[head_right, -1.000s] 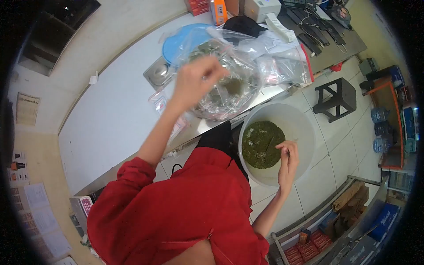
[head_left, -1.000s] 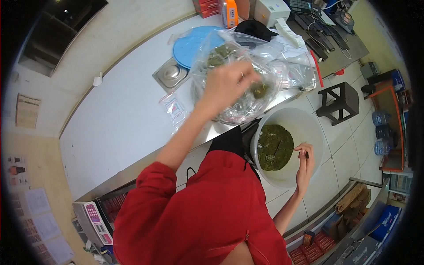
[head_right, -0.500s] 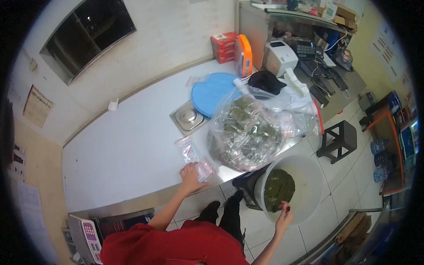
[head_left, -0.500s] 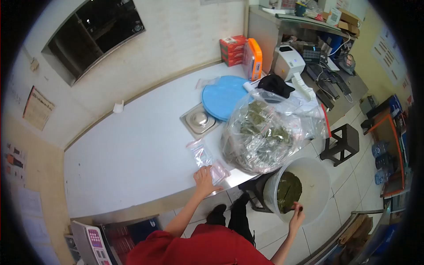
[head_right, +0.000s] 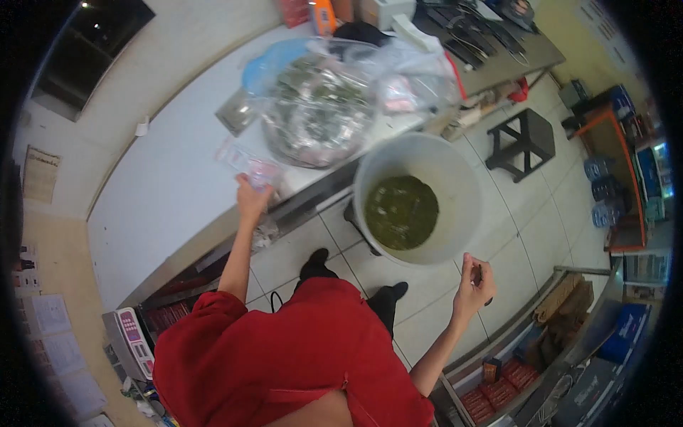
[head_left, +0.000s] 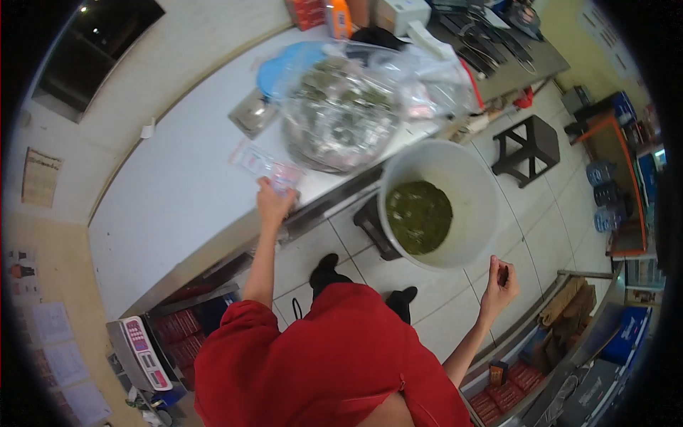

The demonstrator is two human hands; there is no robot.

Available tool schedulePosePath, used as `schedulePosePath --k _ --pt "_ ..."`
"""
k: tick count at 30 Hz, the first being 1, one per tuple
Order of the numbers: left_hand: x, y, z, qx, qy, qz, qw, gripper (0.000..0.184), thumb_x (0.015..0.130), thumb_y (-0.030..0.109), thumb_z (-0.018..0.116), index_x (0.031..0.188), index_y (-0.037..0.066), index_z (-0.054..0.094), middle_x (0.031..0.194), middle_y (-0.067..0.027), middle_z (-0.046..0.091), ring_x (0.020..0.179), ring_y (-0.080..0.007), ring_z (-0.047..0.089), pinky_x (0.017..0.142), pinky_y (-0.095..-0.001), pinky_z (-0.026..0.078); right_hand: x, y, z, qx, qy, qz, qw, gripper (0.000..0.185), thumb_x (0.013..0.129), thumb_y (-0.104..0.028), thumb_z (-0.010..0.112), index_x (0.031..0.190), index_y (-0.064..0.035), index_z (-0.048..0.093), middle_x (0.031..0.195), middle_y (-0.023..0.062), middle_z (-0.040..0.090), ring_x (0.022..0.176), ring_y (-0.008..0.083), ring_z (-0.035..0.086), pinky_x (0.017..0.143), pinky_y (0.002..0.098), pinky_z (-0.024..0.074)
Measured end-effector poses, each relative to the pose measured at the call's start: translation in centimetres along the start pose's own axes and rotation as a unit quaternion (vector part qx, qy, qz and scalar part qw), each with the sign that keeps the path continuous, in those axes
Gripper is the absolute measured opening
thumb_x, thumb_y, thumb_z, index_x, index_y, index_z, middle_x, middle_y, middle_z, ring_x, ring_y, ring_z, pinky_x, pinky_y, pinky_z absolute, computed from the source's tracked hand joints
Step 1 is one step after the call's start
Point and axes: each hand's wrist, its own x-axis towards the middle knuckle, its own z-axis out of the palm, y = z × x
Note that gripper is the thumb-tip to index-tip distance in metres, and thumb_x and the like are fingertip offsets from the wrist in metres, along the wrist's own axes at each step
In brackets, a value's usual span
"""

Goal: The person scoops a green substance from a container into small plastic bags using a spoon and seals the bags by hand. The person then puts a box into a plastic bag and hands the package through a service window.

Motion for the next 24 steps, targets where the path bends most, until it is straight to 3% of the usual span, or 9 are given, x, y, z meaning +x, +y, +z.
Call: schedulePosePath --k 5,10,12,17,19,20,22,23,24 --pt "-10.7 13.6 1.0 -0.375 0.166 0.164 0.897 0.049 0.069 0.006 0.069 0.104 0.004 0.034 0.095 -0.0126 0.042 0.083 -0.023 0.051 0.07 -0.0326 0.046 3.2 5.5 -10.6 -0.012 -0.084 -0.045 0.995 0.009 0.081 -0.01 0.068 0.08 -0.0019 0.064 0.058 0.0015 0.048 0.051 0.0061 0.037 0.045 0.0214 0.0228" --pt "-25.7 32.7 5.6 -0.366 -0.002 0.462 0.808 0.054 0.064 0.006 0.073 0.102 0.0 0.035 0.097 -0.01 0.04 0.08 -0.0159 0.05 0.067 -0.026 0.044 8.5 1.8 -17.9 0.032 -0.085 -0.129 0.987 0.02 0.072 -0.004 0.072 0.091 -0.006 0.068 0.081 0.0045 0.06 0.061 0.0132 0.049 0.047 0.0258 0.0369" --pt "-29.1 39.7 6.5 -0.423 -0.171 0.594 0.663 0.041 0.06 0.0 0.073 0.091 0.004 0.046 0.068 -0.008 0.051 0.056 -0.0226 0.052 0.05 -0.0296 0.041 11.3 2.7 -18.8 0.036 -0.064 -0.233 0.97 0.026 0.066 -0.001 0.073 0.091 -0.0068 0.067 0.089 0.005 0.061 0.065 0.0176 0.05 0.051 0.028 0.0414" --pt "-34.7 47.9 15.3 -0.539 -0.216 0.549 0.601 0.052 0.061 -0.002 0.074 0.102 0.006 0.044 0.07 -0.0064 0.054 0.054 -0.0199 0.051 0.05 -0.0292 0.04 18.9 11.2 -20.4 -0.016 -0.02 -0.294 0.955 0.034 0.055 0.0 0.072 0.088 -0.0062 0.066 0.084 0.0039 0.061 0.065 0.0207 0.05 0.052 0.0287 0.042" --pt "-34.1 51.3 17.3 -0.475 -0.513 0.308 0.646 0.064 0.065 0.001 0.074 0.118 0.004 0.038 0.085 -0.0064 0.057 0.074 -0.0167 0.056 0.064 -0.0275 0.045 22.9 14.1 -20.8 -0.01 -0.054 -0.288 0.956 0.035 0.052 0.001 0.071 0.086 -0.0056 0.064 0.08 0.0027 0.061 0.066 0.0214 0.05 0.054 0.0289 0.0426" --pt "-33.3 53.7 19.1 -0.48 -0.509 0.313 0.643 0.064 0.065 0.001 0.074 0.118 0.004 0.038 0.085 -0.0064 0.057 0.074 -0.0167 0.056 0.064 -0.0275 0.045 25.1 15.4 -20.9 -0.013 -0.051 -0.295 0.954 0.035 0.052 0.001 0.071 0.086 -0.0056 0.064 0.08 0.0027 0.061 0.066 0.0214 0.05 0.054 0.0289 0.0426" --pt "-31.4 58.5 22.4 -0.349 -0.708 0.389 0.476 0.071 0.071 0.01 0.072 0.129 0.003 0.033 0.103 -0.0084 0.056 0.096 -0.0154 0.053 0.082 -0.0285 0.044 30.0 17.9 -21.0 0.033 -0.12 -0.24 0.963 0.028 0.053 0.002 0.075 0.078 -0.0069 0.065 0.07 0.0023 0.06 0.065 0.0203 0.049 0.055 0.0287 0.0403" --pt "-30.7 59.1 25.4 -0.272 -0.844 0.285 0.365 0.075 0.074 0.02 0.072 0.135 0.005 0.03 0.114 -0.0105 0.054 0.107 -0.0169 0.05 0.09 -0.0318 0.041 32.5 19.0 -21.1 0.04 -0.142 -0.221 0.964 0.025 0.055 0.003 0.073 0.077 -0.0053 0.064 0.069 0.0032 0.06 0.065 0.0202 0.05 0.056 0.0288 0.0408" --pt "-30.8 60.5 27.3 -0.279 -0.842 0.28 0.368 0.075 0.074 0.02 0.072 0.135 0.005 0.03 0.114 -0.0105 0.054 0.107 -0.0169 0.05 0.09 -0.0318 0.041 34.9 19.6 -21.3 0.04 -0.15 -0.223 0.962 0.025 0.055 0.003 0.073 0.077 -0.0053 0.064 0.069 0.0032 0.06 0.065 0.0202 0.05 0.056 0.0288 0.0408"
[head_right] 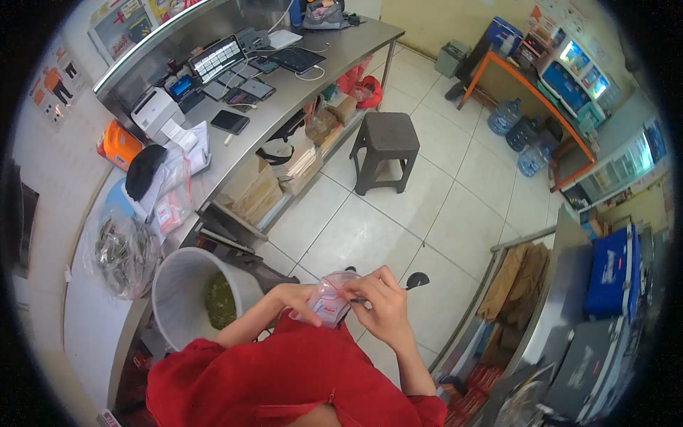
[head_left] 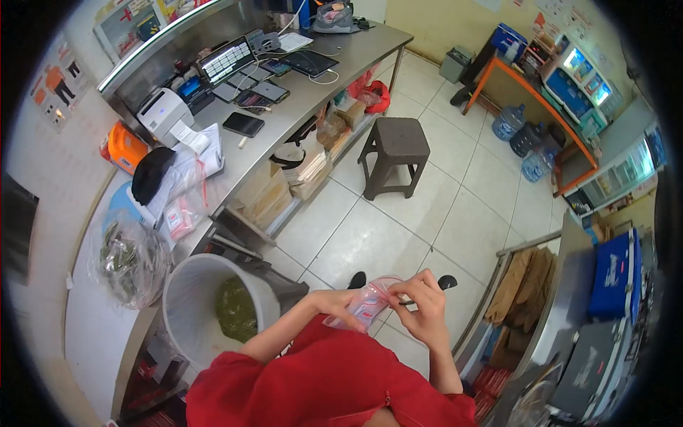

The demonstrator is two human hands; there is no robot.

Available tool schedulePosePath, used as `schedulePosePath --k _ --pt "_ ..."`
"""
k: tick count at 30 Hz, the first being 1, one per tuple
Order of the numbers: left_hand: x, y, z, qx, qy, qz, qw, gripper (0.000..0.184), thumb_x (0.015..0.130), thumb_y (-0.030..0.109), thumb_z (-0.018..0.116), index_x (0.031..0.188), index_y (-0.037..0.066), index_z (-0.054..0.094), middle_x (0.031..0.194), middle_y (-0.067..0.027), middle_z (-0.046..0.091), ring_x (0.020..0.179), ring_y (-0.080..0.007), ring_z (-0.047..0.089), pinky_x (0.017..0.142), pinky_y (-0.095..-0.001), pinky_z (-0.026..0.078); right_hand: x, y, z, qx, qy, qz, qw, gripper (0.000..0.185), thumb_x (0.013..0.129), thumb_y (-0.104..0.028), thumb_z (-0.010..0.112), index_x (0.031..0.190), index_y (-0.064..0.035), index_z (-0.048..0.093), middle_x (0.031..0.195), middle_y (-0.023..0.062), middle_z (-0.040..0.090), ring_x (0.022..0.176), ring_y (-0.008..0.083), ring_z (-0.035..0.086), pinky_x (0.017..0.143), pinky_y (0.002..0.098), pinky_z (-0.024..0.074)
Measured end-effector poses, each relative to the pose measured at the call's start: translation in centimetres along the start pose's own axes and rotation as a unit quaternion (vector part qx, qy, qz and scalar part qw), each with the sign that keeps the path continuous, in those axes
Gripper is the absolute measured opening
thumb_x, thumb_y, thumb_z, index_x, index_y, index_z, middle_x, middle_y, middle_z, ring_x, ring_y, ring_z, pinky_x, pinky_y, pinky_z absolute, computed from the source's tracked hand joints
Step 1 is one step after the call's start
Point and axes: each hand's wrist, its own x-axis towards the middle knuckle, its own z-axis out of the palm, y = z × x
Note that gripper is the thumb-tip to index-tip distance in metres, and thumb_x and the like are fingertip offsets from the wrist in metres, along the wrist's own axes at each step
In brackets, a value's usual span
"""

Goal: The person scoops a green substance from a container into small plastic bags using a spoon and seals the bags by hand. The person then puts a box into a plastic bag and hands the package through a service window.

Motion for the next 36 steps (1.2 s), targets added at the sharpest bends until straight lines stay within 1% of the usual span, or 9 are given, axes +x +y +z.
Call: schedulePosePath --k 3,6,8,10,12,23,26,29,36 --pt "7.3 1.9 -3.0 -0.303 -0.035 0.003 0.952 0.064 0.077 0.029 0.071 0.128 0.006 0.04 0.11 -0.0064 0.053 0.1 -0.0175 0.054 0.087 -0.03 0.043 5.5 4.7 -3.4 0.053 -0.051 0.031 0.997 0.022 0.06 0.002 0.07 0.08 -0.0041 0.066 0.069 0.0041 0.06 0.066 0.0201 0.051 0.055 0.0289 0.0404" --pt "11.4 3.2 -7.0 -0.288 -0.023 -0.013 0.957 0.072 0.075 0.031 0.071 0.131 0.004 0.035 0.108 -0.0079 0.051 0.095 -0.0181 0.054 0.088 -0.0302 0.041 9.5 9.2 -7.2 0.056 -0.11 0.023 0.992 0.027 0.064 0.001 0.067 0.091 -0.0037 0.067 0.072 0.0074 0.062 0.065 0.0204 0.054 0.057 0.0289 0.044" --pt "13.2 4.1 -10.0 -0.254 -0.02 -0.041 0.966 0.074 0.075 0.034 0.071 0.132 0.004 0.035 0.104 -0.0065 0.05 0.093 -0.0164 0.053 0.086 -0.0292 0.041 11.5 12.1 -8.3 0.119 -0.197 0.181 0.956 0.027 0.068 -0.001 0.065 0.094 -0.002 0.067 0.071 0.0097 0.061 0.063 0.0214 0.057 0.057 0.0287 0.0455" --pt "15.2 4.7 -12.9 -0.248 -0.055 -0.047 0.966 0.074 0.075 0.038 0.07 0.131 0.005 0.035 0.106 -0.006 0.05 0.094 -0.0153 0.053 0.086 -0.0288 0.04 13.8 15.5 -8.0 0.112 -0.217 0.151 0.958 0.027 0.067 0.002 0.065 0.094 -0.0011 0.065 0.072 0.0111 0.061 0.063 0.0224 0.061 0.058 0.0293 0.048" --pt "17.1 5.0 -15.7 -0.247 -0.032 -0.009 0.968 0.061 0.08 0.035 0.067 0.127 0.006 0.039 0.101 -0.0033 0.052 0.09 -0.0127 0.055 0.08 -0.0259 0.044 16.3 19.0 -7.2 0.122 -0.227 0.134 0.957 0.03 0.064 0.005 0.066 0.093 -0.0019 0.065 0.074 0.011 0.061 0.066 0.0221 0.063 0.058 0.0292 0.05" --pt "25.5 9.3 -33.6 -0.228 0.17 0.074 0.956 0.068 0.083 0.025 0.066 0.135 0.004 0.027 0.119 -0.0062 0.046 0.099 -0.0116 0.048 0.087 -0.026 0.039 36.5 35.3 -4.5 0.092 -0.231 -0.071 0.966 0.031 0.056 0.003 0.068 0.085 -0.0023 0.06 0.088 0.01 0.061 0.077 0.0274 0.061 0.061 0.0331 0.0505" --pt "24.8 10.3 -37.3 -0.245 0.208 0.067 0.945 0.074 0.082 0.028 0.067 0.137 0.006 0.024 0.121 -0.0071 0.045 0.104 -0.0157 0.046 0.092 -0.0294 0.037 41.8 37.5 -2.1 0.113 -0.27 -0.109 0.95 0.031 0.056 0.0 0.068 0.086 -0.0035 0.058 0.091 0.0093 0.06 0.084 0.0269 0.059 0.062 0.0338 0.0504" --pt "23.7 10.9 -39.4 -0.258 0.322 0.118 0.903 0.088 0.079 0.039 0.069 0.141 0.006 0.016 0.128 -0.01 0.039 0.112 -0.0192 0.044 0.094 -0.0341 0.035 46.3 38.7 1.5 0.154 -0.318 -0.153 0.923 0.031 0.057 -0.003 0.069 0.085 -0.0058 0.056 0.094 0.006 0.058 0.089 0.0254 0.057 0.059 0.0331 0.0498" --pt "18.4 11.3 -47.3 -0.238 0.446 0.16 0.848 0.102 0.073 0.044 0.073 0.143 0.005 0.009 0.137 -0.0079 0.029 0.126 -0.0198 0.033 0.104 -0.0328 0.027 56.4 39.5 11.3 0.176 -0.409 -0.244 0.862 0.03 0.059 -0.003 0.065 0.087 -0.0065 0.056 0.096 0.0057 0.054 0.091 0.0231 0.055 0.057 0.0315 0.0511"
